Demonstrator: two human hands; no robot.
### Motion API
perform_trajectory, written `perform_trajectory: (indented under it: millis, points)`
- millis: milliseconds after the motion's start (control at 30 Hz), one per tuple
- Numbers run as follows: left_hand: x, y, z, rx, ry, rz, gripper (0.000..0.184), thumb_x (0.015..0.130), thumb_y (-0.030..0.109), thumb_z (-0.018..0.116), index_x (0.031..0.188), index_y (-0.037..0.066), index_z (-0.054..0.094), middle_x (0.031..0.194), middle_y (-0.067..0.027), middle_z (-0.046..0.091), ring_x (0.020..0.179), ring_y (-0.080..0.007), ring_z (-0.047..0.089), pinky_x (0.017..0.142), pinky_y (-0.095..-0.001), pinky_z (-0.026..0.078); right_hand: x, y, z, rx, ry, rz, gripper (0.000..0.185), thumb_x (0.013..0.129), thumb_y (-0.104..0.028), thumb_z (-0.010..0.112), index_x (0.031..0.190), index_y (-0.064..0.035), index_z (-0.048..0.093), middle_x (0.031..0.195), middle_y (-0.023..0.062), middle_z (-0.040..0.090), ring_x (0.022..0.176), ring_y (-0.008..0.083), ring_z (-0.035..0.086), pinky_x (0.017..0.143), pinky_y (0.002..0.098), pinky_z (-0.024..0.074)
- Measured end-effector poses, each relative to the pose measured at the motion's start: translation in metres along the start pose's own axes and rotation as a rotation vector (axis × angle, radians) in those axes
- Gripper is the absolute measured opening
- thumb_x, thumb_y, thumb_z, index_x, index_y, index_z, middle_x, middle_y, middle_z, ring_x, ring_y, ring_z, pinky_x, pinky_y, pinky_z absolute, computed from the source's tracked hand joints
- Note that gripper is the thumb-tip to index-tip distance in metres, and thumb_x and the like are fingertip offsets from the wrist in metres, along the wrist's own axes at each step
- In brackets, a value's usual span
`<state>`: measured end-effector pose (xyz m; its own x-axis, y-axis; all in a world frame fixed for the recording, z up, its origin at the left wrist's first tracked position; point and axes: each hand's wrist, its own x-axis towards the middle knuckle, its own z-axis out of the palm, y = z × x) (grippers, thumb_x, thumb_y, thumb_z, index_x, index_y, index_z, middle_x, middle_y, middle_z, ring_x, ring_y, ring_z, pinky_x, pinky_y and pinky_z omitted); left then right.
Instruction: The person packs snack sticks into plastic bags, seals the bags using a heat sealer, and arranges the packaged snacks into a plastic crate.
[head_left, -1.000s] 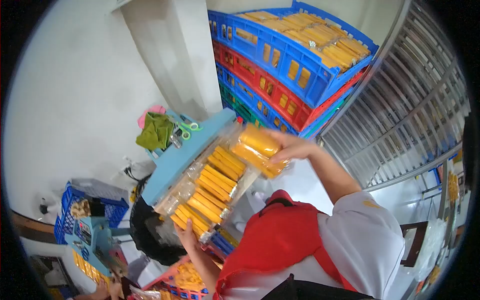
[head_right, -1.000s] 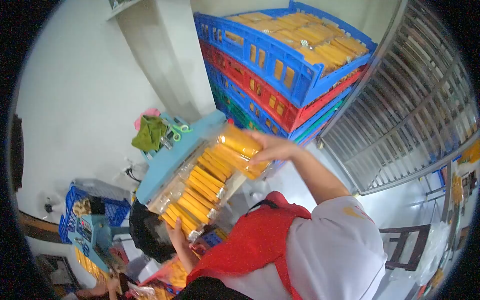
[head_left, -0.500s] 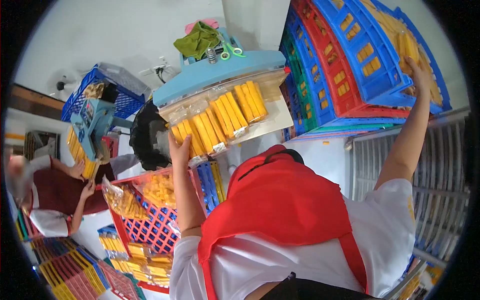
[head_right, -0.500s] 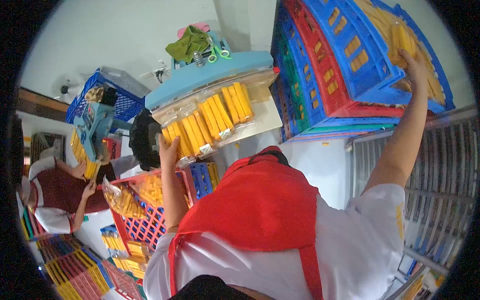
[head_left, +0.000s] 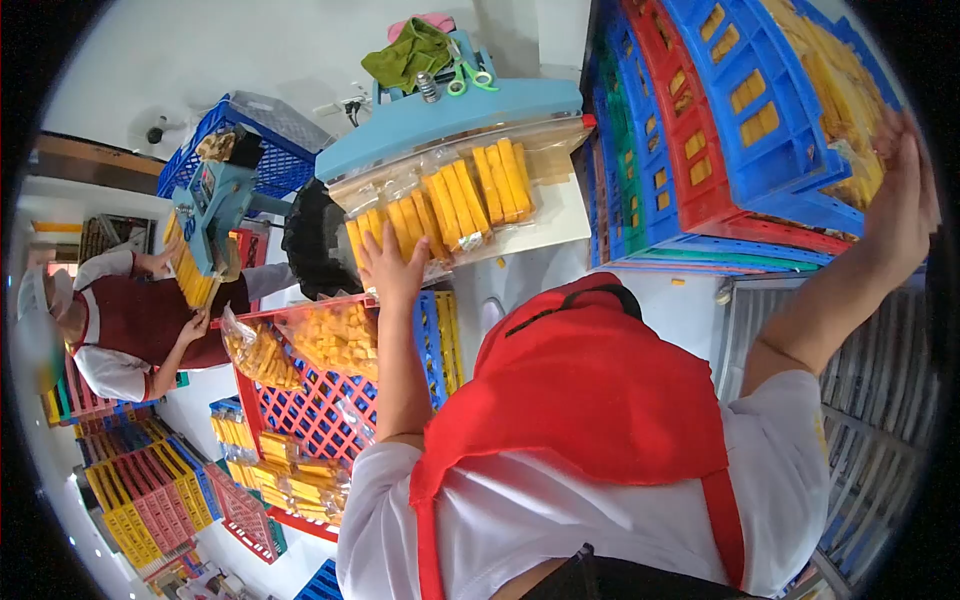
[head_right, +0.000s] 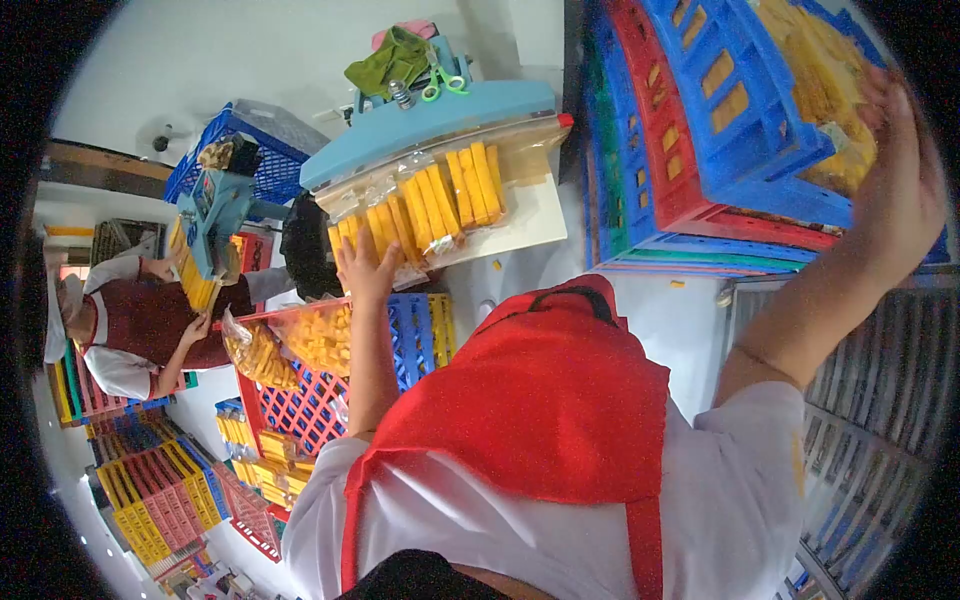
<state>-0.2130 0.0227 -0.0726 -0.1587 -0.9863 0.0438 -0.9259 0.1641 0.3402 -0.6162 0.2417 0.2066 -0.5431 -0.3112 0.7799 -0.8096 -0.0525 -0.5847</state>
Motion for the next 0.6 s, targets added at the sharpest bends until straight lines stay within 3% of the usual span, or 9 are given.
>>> perform_trajectory:
  millis: [100,133,167,267,300,333,367,500,600]
  points:
    - [0.007,0.006,0.003,-0.020,0.042,0.079,0.069,0.069,0.052,0.057,0.125,0.015,0.039,0.132,-0.0209,0.026,0.123,-0.0407,0.017,0.095,-0.0569,0.015,-0.066,-0.038,0.071,0.483,-0.414,0.071,0.022,0.079,-0.011,0.054,0.098,-0.0010,0.057,0.096,0.0093,0.057,0.082,0.0115,0.053,0.073,0.0227,0.0422]
    - [0.010,0.002,0.011,-0.064,0.072,0.122,0.068,0.070,0.051,0.057,0.123,0.014,0.040,0.131,-0.0210,0.028,0.122,-0.0410,0.019,0.095,-0.0564,0.016,-0.080,-0.043,0.106,0.412,-0.639,0.199,0.026,0.079,-0.014,0.055,0.101,-0.0008,0.055,0.095,0.0083,0.057,0.081,0.0106,0.052,0.073,0.0215,0.0414]
    - [0.012,-0.002,0.015,-0.099,0.120,0.147,0.066,0.070,0.050,0.057,0.122,0.013,0.042,0.129,-0.0210,0.030,0.121,-0.0414,0.021,0.095,-0.0558,0.017,-0.101,-0.020,0.150,0.620,-0.800,0.399,0.032,0.078,-0.021,0.058,0.103,-0.0011,0.054,0.094,0.0067,0.056,0.082,0.0122,0.052,0.074,0.0236,0.0410]
    - [-0.002,-0.003,-0.003,-0.115,0.131,0.106,0.064,0.071,0.048,0.057,0.121,0.011,0.043,0.129,-0.0214,0.030,0.121,-0.0400,0.023,0.096,-0.0545,0.016,-0.167,0.051,0.258,0.330,-0.965,0.499,0.033,0.078,-0.028,0.059,0.098,-0.0011,0.054,0.088,0.0052,0.054,0.082,0.0157,0.050,0.074,0.0298,0.0406]
    - [-0.007,-0.008,-0.007,-0.149,0.166,0.082,0.062,0.070,0.046,0.058,0.120,0.011,0.043,0.130,-0.0213,0.029,0.121,-0.0399,0.023,0.096,-0.0546,0.017,-0.186,0.056,0.281,0.572,-0.896,0.824,0.032,0.079,-0.026,0.058,0.099,-0.0019,0.054,0.088,0.0059,0.054,0.082,0.0158,0.050,0.075,0.0294,0.0401]
    - [-0.013,-0.017,-0.018,-0.194,0.160,0.049,0.061,0.070,0.044,0.059,0.120,0.012,0.044,0.130,-0.0212,0.028,0.120,-0.0398,0.024,0.096,-0.0545,0.018,-0.199,0.081,0.297,0.599,-1.067,1.063,0.035,0.081,-0.028,0.055,0.105,-0.0029,0.051,0.100,0.0080,0.055,0.092,0.0170,0.051,0.079,0.0290,0.0392]
    - [-0.019,-0.030,-0.029,-0.244,0.158,0.016,0.060,0.070,0.043,0.059,0.119,0.012,0.044,0.130,-0.0211,0.028,0.120,-0.0397,0.025,0.095,-0.0544,0.019,-0.217,0.090,0.310,1.007,-1.154,1.167,0.038,0.083,-0.030,0.050,0.111,-0.0042,0.048,0.109,0.0083,0.053,0.101,0.0182,0.048,0.081,0.0295,0.0389]
    - [-0.065,-0.090,-0.047,-0.321,0.287,-0.292,0.058,0.069,0.041,0.060,0.117,0.012,0.046,0.128,-0.0213,0.030,0.119,-0.0395,0.027,0.094,-0.0541,0.023,-0.225,0.112,0.339,0.872,-1.081,1.565,0.050,0.082,-0.043,0.047,0.112,-0.0031,0.047,0.114,0.0099,0.050,0.106,0.0220,0.046,0.088,0.0363,0.0376]
    - [-0.106,-0.131,-0.053,-0.288,0.392,-0.433,0.053,0.072,0.038,0.060,0.114,0.009,0.049,0.122,-0.0230,0.037,0.114,-0.0384,0.034,0.094,-0.0418,0.029,-0.222,0.112,0.355,0.721,-1.048,1.583,0.057,0.079,-0.046,0.050,0.116,-0.0033,0.043,0.119,0.0119,0.045,0.108,0.0250,0.044,0.089,0.0391,0.0372]
